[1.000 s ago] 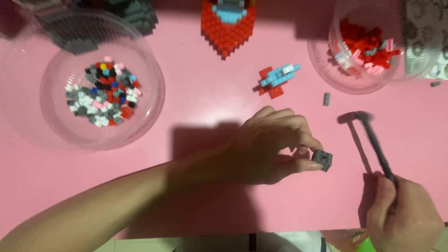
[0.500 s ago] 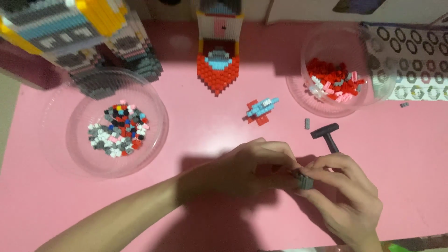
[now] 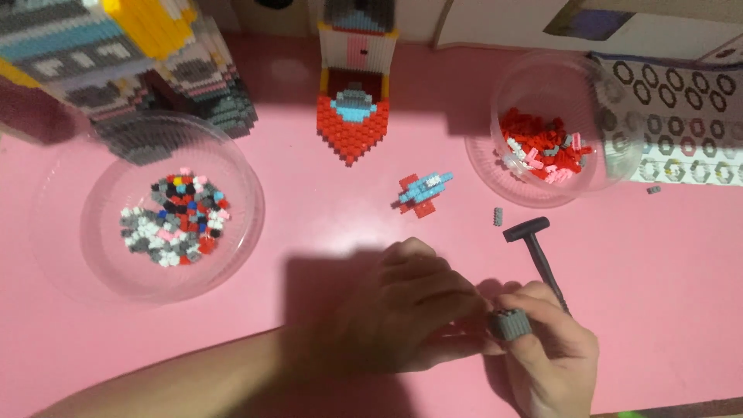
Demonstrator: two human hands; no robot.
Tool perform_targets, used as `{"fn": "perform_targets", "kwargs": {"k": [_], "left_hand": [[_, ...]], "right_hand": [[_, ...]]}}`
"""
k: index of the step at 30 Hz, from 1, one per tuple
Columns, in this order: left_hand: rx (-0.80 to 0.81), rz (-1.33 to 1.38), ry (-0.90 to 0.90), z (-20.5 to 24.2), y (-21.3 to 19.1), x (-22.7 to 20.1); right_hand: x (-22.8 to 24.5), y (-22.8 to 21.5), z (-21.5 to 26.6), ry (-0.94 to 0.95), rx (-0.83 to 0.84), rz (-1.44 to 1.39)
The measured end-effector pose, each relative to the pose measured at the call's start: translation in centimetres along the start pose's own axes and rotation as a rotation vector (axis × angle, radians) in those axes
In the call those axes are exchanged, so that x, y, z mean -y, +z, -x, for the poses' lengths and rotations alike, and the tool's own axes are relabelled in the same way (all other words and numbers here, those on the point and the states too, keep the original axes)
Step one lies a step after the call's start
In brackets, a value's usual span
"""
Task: Assembling a toy model using small interlocking plastic blocks and a small toy hammer.
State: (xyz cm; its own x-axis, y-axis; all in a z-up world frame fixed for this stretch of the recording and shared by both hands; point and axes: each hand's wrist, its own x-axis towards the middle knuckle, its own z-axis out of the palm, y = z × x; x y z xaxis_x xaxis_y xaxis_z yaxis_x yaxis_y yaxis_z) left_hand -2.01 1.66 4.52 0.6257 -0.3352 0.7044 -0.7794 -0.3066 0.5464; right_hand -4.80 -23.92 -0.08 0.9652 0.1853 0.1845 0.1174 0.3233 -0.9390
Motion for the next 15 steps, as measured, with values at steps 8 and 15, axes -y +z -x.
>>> {"fn": "perform_targets", "kwargs": {"k": [8, 15], "left_hand": [[-0.050, -0.014, -0.007, 1.0, 0.4, 0.8], [-0.122, -0.089, 0.007, 1.0, 0.2, 0.6]], "right_hand": [[-0.2, 0.3, 0.2, 0.166, 0.031, -0.284], [0.4, 0.3, 0.1, 0.180, 0.031, -0.120]]}}
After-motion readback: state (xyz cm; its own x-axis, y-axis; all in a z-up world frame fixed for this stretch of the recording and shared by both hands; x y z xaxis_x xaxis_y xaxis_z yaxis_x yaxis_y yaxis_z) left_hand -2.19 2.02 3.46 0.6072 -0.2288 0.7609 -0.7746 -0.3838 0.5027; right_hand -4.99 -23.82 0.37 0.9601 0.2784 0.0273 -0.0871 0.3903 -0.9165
